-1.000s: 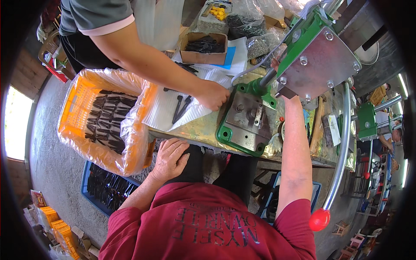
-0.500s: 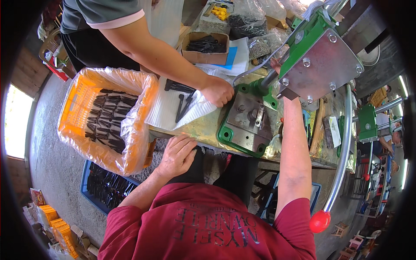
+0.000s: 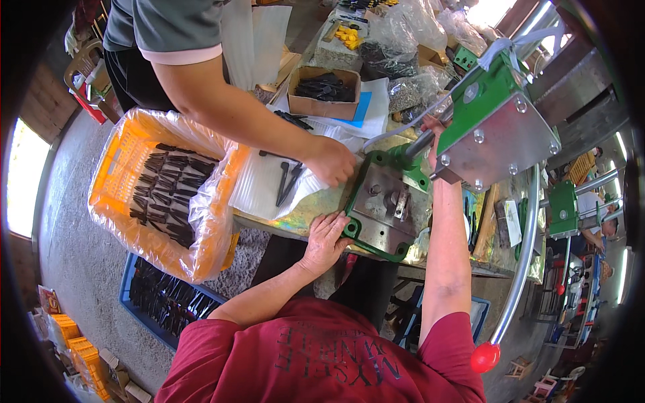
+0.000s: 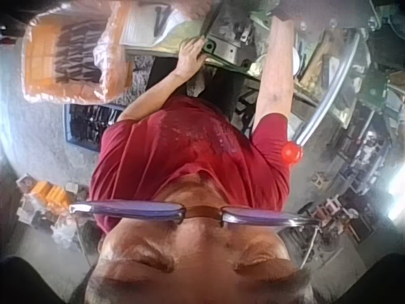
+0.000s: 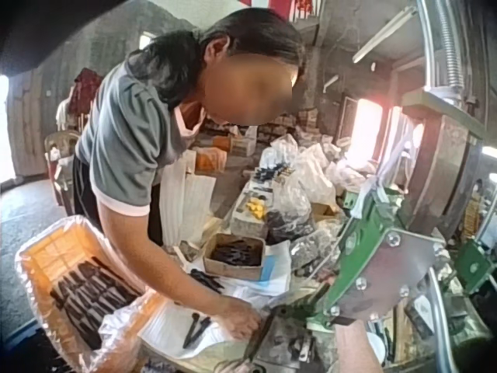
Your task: The person assembles components by inserting metal pins into plastic parts by hand, placing each piece into a manual press machine, and pulling the lever down.
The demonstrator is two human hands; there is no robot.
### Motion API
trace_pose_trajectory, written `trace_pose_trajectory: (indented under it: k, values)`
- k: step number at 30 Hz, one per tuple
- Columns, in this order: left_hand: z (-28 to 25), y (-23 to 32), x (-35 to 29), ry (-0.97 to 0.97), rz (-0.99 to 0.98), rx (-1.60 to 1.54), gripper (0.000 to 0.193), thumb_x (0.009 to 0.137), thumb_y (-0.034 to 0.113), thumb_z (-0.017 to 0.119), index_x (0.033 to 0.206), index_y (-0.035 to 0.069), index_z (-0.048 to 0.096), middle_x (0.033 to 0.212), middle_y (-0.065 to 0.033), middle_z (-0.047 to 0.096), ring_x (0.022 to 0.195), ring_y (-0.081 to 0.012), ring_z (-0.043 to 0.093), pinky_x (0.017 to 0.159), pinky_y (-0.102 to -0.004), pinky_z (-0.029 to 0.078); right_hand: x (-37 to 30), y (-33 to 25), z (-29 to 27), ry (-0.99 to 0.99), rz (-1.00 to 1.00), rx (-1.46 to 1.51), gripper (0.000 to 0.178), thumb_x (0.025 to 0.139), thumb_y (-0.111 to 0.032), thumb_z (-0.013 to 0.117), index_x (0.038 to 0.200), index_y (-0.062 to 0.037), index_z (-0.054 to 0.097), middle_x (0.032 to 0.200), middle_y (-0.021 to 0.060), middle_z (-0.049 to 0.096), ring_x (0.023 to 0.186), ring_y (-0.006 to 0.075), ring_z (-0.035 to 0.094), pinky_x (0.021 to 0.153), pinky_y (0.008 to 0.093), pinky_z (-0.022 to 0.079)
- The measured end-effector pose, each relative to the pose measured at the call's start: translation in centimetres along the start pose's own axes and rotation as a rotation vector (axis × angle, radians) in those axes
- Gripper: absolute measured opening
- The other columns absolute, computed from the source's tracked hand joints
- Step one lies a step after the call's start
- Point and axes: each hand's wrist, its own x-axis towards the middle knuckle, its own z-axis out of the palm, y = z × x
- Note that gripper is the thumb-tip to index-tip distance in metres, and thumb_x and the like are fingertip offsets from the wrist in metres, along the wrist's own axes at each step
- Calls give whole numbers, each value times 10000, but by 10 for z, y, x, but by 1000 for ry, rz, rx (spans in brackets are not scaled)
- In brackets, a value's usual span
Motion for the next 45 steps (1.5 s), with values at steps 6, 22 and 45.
trace_pose_trajectory:
  k: [6,22,45]
  values:
    - [1,2,0,33,-24,-8,490,570,163,687,995,27,487,1016,-137,537,965,-291,491,821,-388,356,8,3,-1,60,15,-61,284,581,143,545,803,-25,491,683,64,512,580,183,521,571,318,452]
    - [2,-2,-1,11,-16,-13,462,588,207,661,981,34,490,1036,-131,522,972,-271,485,836,-391,353,4,3,0,-104,-14,-39,84,651,-30,607,701,-45,541,691,15,519,606,90,475,541,206,368]
    - [-4,-4,-9,-103,-33,-15,548,590,199,688,1047,14,450,1090,-162,485,1033,-303,450,863,-400,343,15,22,-1,-55,-170,-289,460,614,53,631,1010,-49,421,868,44,480,734,146,491,609,282,466]
